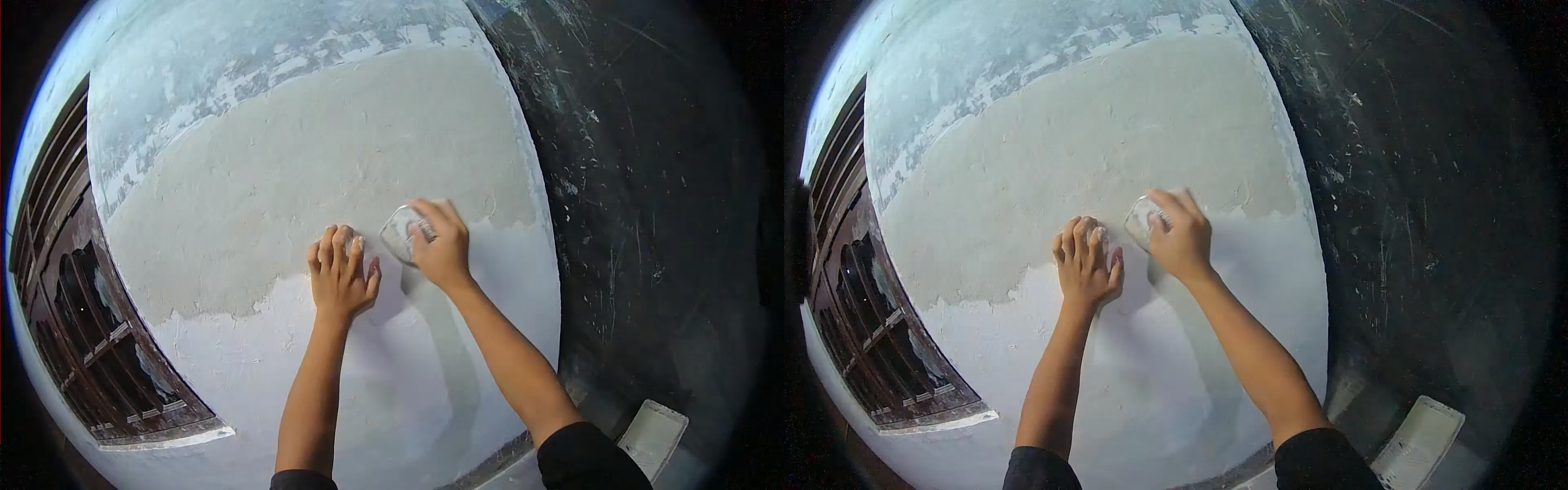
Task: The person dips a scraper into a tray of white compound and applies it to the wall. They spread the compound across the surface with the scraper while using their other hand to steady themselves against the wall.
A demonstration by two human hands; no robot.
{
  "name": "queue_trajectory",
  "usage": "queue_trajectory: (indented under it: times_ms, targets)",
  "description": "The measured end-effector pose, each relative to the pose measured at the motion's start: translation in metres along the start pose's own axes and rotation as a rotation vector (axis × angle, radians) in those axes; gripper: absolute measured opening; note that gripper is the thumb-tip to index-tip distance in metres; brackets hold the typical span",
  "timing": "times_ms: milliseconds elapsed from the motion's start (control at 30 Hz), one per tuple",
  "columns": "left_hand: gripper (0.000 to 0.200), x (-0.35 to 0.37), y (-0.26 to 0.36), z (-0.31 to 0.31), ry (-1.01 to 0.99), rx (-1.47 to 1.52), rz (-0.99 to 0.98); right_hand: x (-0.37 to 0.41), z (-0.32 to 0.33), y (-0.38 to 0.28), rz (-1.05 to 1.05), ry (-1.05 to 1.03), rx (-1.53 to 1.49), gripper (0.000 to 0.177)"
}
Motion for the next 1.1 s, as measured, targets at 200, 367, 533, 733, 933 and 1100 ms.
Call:
queue_trajectory:
  times_ms: [200, 367, 533, 733, 933, 1100]
  targets:
    - [0.045, -0.001, 0.0, 0.002, -0.014, -0.025, 0.0, 0.009, 0.033, 0.033, -0.163, 0.226, 0.191, 0.033]
    - [0.041, 0.0, -0.001, 0.003, -0.002, -0.038, 0.016, 0.027, 0.045, 0.073, -0.324, 0.306, 0.209, 0.033]
    - [0.04, -0.001, 0.001, 0.0, -0.045, -0.033, 0.012, -0.002, 0.006, 0.009, -0.089, 0.042, -0.018, 0.035]
    - [0.041, -0.001, 0.001, 0.001, -0.032, -0.027, -0.01, 0.002, 0.04, 0.042, -0.293, 0.292, 0.124, 0.036]
    - [0.04, 0.0, 0.005, 0.0, -0.023, -0.019, -0.041, 0.017, 0.052, 0.061, -0.443, 0.335, 0.299, 0.035]
    - [0.04, 0.002, 0.012, 0.001, -0.014, -0.005, -0.114, 0.022, 0.058, 0.05, -0.338, 0.234, 0.168, 0.039]
Point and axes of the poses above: each hand's wrist, its own x-axis away from the middle knuckle, its own z-axis out of the back of the hand, y = z × x, the point moved 10 cm from there along -x, towards the middle knuckle, and after that the axes turned 8 degrees about z, right-handed, at the moved point
